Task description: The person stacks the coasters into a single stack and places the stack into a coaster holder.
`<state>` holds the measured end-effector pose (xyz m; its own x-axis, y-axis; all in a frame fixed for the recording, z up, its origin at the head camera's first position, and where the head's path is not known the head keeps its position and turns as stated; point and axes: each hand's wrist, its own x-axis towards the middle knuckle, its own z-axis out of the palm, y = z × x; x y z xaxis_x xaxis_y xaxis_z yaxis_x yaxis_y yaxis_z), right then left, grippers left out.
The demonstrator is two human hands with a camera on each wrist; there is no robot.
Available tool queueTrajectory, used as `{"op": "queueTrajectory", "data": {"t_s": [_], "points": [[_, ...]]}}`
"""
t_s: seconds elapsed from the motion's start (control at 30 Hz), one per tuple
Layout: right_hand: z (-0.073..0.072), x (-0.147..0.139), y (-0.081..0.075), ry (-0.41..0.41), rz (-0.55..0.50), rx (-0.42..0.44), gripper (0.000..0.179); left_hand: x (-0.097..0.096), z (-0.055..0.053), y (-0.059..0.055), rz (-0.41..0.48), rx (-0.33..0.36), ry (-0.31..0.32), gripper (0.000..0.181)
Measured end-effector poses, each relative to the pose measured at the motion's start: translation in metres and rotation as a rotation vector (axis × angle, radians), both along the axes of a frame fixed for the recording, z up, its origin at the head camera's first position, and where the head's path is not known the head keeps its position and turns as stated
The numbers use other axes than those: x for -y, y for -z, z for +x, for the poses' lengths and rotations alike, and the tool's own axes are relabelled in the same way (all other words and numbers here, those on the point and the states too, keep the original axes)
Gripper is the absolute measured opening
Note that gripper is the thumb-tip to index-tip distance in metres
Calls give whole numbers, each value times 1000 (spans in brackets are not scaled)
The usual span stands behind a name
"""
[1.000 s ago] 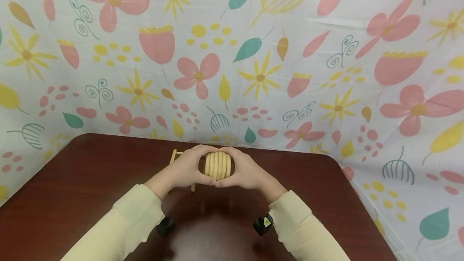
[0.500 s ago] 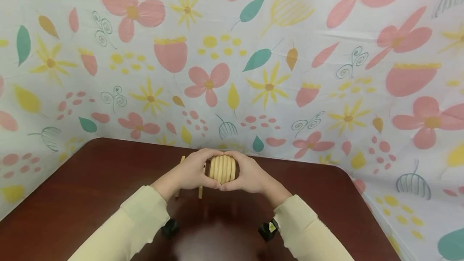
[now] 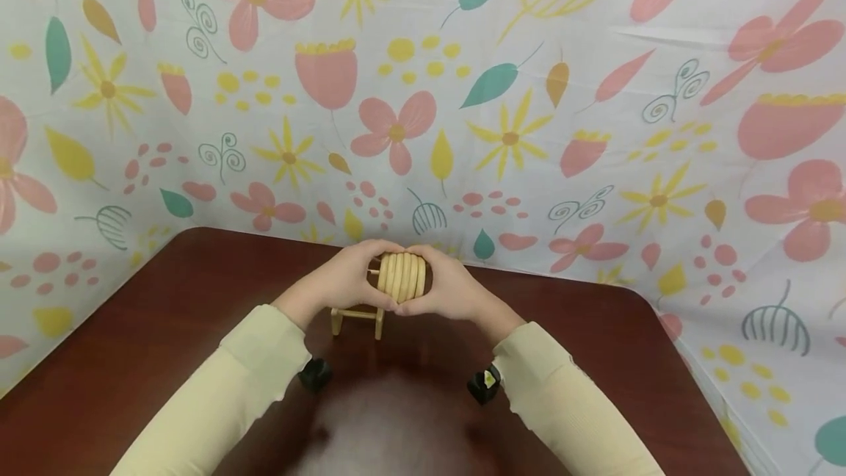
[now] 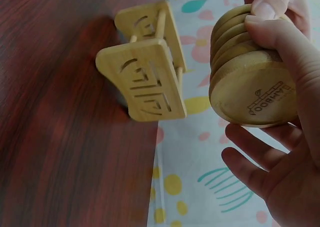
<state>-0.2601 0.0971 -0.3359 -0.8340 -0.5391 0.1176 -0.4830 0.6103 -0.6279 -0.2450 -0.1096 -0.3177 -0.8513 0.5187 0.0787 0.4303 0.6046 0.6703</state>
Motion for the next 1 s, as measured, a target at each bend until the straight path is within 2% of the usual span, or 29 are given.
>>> {"op": "queueTrajectory", "data": {"t_s": [0.13, 0.37, 0.47, 0.57, 0.77, 1.0], "points": [[-5, 7, -1, 25, 2, -3, 84, 5, -4, -4, 8, 20, -16, 79], [-9, 19, 8, 26, -22, 22, 85, 13, -8, 0, 52, 118, -60, 72], [-11, 25, 10, 35, -35, 44, 86, 18, -10, -1, 49, 142, -83, 72], [-12, 31, 10, 51, -23, 57, 89, 21, -13, -2, 63, 166, -81, 73], [-17, 38, 17, 49, -13, 39, 89, 26, -18, 5, 99, 201, -80, 73], [-20, 53, 28, -2, -40, 49, 85, 39, -16, 14, 54, 211, -126, 75]]}}
